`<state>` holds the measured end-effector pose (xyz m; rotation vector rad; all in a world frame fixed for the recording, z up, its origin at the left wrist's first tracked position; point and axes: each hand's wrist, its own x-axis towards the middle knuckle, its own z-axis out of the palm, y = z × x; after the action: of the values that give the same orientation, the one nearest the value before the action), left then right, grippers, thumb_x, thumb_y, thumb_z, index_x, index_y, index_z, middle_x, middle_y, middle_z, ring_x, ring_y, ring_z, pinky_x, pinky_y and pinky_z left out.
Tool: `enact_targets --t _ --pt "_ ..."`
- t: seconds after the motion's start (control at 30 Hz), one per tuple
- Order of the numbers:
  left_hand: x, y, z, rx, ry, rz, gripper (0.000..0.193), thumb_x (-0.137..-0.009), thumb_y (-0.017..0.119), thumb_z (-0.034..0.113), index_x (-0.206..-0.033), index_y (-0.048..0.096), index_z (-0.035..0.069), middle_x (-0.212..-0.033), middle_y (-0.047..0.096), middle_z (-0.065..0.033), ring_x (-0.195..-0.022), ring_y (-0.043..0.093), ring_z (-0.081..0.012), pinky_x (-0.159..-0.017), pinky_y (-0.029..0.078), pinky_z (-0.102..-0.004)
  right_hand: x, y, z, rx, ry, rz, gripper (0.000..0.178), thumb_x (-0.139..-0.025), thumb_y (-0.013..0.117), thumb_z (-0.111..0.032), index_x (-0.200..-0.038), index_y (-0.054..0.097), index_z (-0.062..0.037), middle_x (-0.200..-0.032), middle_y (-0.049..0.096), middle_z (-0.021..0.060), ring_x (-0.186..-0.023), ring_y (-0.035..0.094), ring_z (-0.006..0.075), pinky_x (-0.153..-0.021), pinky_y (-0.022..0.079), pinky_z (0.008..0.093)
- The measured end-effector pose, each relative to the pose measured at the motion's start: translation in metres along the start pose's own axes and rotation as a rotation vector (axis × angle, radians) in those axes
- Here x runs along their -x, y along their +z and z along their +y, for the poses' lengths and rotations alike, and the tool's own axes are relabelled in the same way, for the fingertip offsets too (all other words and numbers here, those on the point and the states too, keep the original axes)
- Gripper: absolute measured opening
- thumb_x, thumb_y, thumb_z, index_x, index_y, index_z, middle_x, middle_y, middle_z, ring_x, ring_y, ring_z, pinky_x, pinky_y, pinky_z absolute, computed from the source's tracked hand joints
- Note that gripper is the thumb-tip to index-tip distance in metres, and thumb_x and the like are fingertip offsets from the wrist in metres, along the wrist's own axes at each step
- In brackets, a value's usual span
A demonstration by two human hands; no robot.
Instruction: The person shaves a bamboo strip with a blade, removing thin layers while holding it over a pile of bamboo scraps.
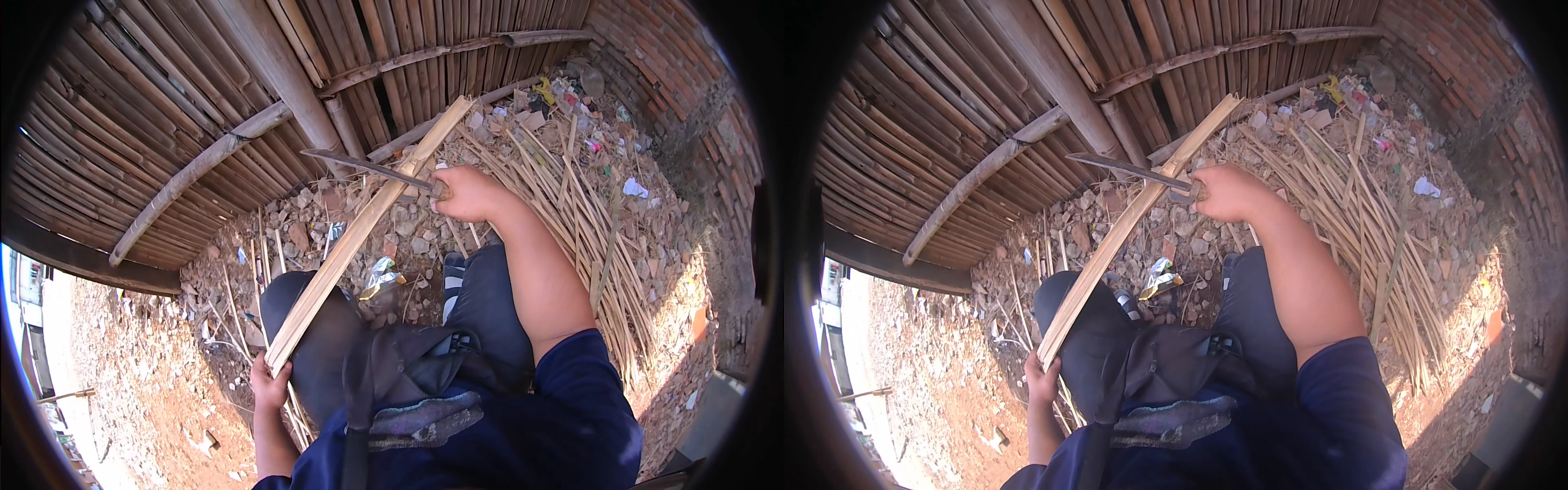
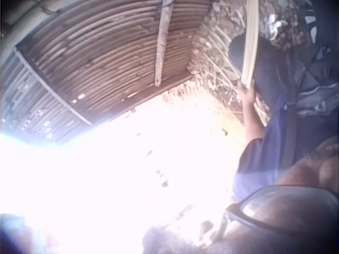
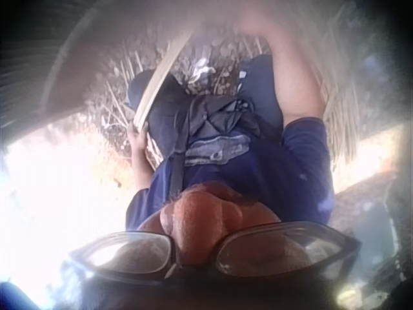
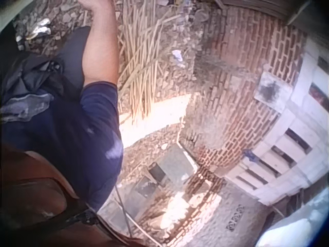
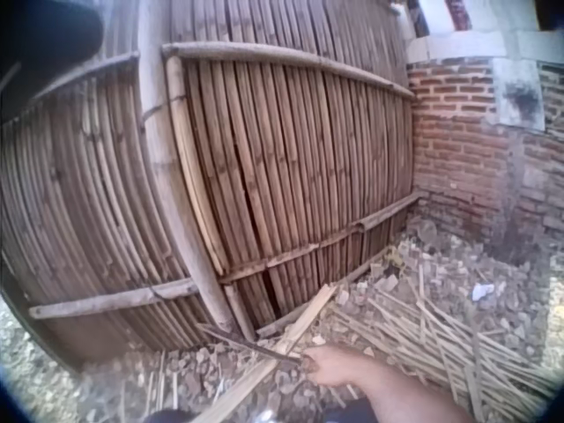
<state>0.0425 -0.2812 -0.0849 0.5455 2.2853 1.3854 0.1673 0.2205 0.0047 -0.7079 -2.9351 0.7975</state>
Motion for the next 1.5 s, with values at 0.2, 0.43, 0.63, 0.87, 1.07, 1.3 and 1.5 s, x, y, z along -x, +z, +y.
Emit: enact_targets --t 0.2,0.43,0.63,0.87,1.07,1.3,1.5 --pt "0.001 -0.001 -0.007 0.095 -0.011 0.006 0.031 -0.082 0.073 0.014 -0.106 0.060 -0.002 -0.093 0.066 -0.0045 -0.086 0.058 -0.0121 -0.080 0.046 -0.0283 0.008 0.004 -0.035 0.048 -0.119 -0.193 0.046 -0.078 0.073 -0.028 -0.118 0.063 -0.0059 -0.110 0.066 0.0200 -0.105 0.063 0.0372 -0.089 0.050 0.0453" --pt "0.000 0.000 -0.006 0.087 0.016 0.009 0.032 -0.082 0.073 0.015 -0.106 0.060 -0.002 -0.091 0.065 -0.0033 -0.084 0.057 -0.0111 -0.079 0.045 -0.0277 -0.001 -0.006 0.003 -0.074 -0.001 -0.076 0.051 -0.078 0.074 -0.026 -0.124 0.062 -0.0058 -0.113 0.066 0.0203 -0.107 0.062 0.0366 -0.093 0.049 0.0429" --pt "-0.001 -0.003 -0.008 0.089 0.022 -0.040 0.034 -0.082 0.074 0.016 -0.107 0.060 -0.002 -0.093 0.065 -0.0040 -0.086 0.058 -0.0120 -0.081 0.045 -0.0286 0.001 -0.011 0.000 -0.032 0.043 -0.047 0.048 -0.079 0.073 -0.026 -0.121 0.062 -0.0049 -0.114 0.066 0.0198 -0.108 0.062 0.0359 -0.093 0.049 0.0435" --pt "-0.002 -0.005 -0.018 0.111 -0.008 -0.025 0.036 -0.082 0.074 0.016 -0.110 0.060 -0.003 -0.095 0.066 -0.0049 -0.088 0.059 -0.0128 -0.083 0.045 -0.0288 0.006 0.000 -0.017 -0.019 -0.074 -0.122 0.050 -0.079 0.074 -0.031 -0.119 0.062 -0.0047 -0.105 0.067 0.0226 -0.102 0.063 0.0385 -0.088 0.050 0.0448" --pt "-0.001 -0.002 -0.007 0.085 0.002 -0.014 0.034 -0.082 0.072 0.014 -0.109 0.060 -0.003 -0.095 0.066 -0.0051 -0.088 0.058 -0.0130 -0.082 0.045 -0.0291 0.005 0.001 -0.013 -0.011 -0.116 -0.110 0.046 -0.079 0.074 -0.031 -0.116 0.063 -0.0061 -0.100 0.067 0.0220 -0.098 0.064 0.0381 -0.085 0.050 0.0449" --pt "0.000 0.001 -0.001 0.079 0.009 0.006 0.032 -0.082 0.072 0.013 -0.107 0.060 -0.002 -0.094 0.066 -0.0045 -0.087 0.058 -0.0126 -0.082 0.045 -0.0288 0.004 0.000 -0.007 -0.035 -0.105 -0.088 0.043 -0.078 0.075 -0.029 -0.112 0.064 -0.0061 -0.093 0.066 0.0224 -0.092 0.065 0.0381 -0.081 0.050 0.0454" --pt "-0.001 -0.001 -0.005 0.073 0.008 0.000 0.034 -0.081 0.073 0.016 -0.107 0.060 -0.003 -0.095 0.066 -0.0050 -0.088 0.058 -0.0129 -0.082 0.045 -0.0290 0.004 0.000 -0.011 -0.032 -0.103 -0.086 0.042 -0.078 0.074 -0.029 -0.111 0.064 -0.0050 -0.091 0.067 0.0219 -0.090 0.065 0.0382 -0.080 0.051 0.0453"
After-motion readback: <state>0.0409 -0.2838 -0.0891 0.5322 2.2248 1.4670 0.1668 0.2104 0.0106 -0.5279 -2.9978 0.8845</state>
